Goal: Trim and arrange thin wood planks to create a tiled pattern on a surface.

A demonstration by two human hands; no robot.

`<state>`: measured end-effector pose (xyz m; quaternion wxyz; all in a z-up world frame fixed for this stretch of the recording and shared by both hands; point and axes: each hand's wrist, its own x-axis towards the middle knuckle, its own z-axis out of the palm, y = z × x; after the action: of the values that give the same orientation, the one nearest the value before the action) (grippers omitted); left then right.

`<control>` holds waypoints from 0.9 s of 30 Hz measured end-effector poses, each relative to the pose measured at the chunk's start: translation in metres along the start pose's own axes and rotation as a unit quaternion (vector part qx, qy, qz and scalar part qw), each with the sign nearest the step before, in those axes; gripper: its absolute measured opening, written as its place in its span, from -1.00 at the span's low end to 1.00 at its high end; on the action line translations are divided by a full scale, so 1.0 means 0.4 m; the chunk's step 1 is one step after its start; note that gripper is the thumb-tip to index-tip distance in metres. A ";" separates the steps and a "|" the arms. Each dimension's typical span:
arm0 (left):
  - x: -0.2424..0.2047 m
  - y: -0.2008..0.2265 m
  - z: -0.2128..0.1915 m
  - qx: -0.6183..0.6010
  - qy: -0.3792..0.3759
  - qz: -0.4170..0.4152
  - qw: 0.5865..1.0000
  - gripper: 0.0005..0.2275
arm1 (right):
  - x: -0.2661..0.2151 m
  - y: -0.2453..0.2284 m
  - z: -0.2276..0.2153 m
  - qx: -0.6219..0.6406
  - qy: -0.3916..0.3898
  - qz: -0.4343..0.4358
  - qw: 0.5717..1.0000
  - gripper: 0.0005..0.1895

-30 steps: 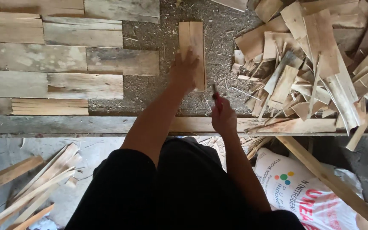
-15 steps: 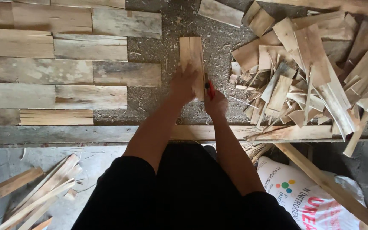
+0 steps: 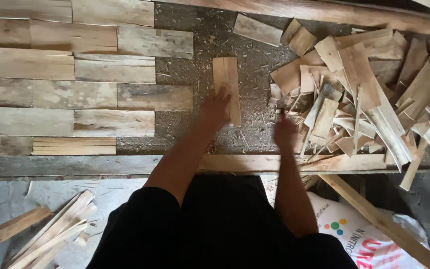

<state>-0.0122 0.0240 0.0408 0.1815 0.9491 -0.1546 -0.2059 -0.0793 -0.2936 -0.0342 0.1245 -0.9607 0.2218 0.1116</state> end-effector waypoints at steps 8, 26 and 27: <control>0.006 -0.029 0.132 -0.217 0.245 -0.079 0.941 -0.61 | 0.083 0.187 -0.106 0.114 0.256 -0.050 0.959 -0.71; -0.127 0.023 0.210 -0.433 0.243 -0.278 0.823 -0.82 | -0.156 -0.257 0.003 0.405 -0.131 -0.025 0.905 -0.78; -0.132 0.028 0.194 -0.459 0.227 -0.287 0.810 -0.82 | -0.152 -0.259 0.003 0.421 -0.169 0.020 0.891 -0.78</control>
<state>-0.0952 0.0115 -0.0028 0.5584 0.7763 0.2828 -0.0747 -0.0858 -0.1787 0.0007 0.5510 -0.7800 0.2427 0.1706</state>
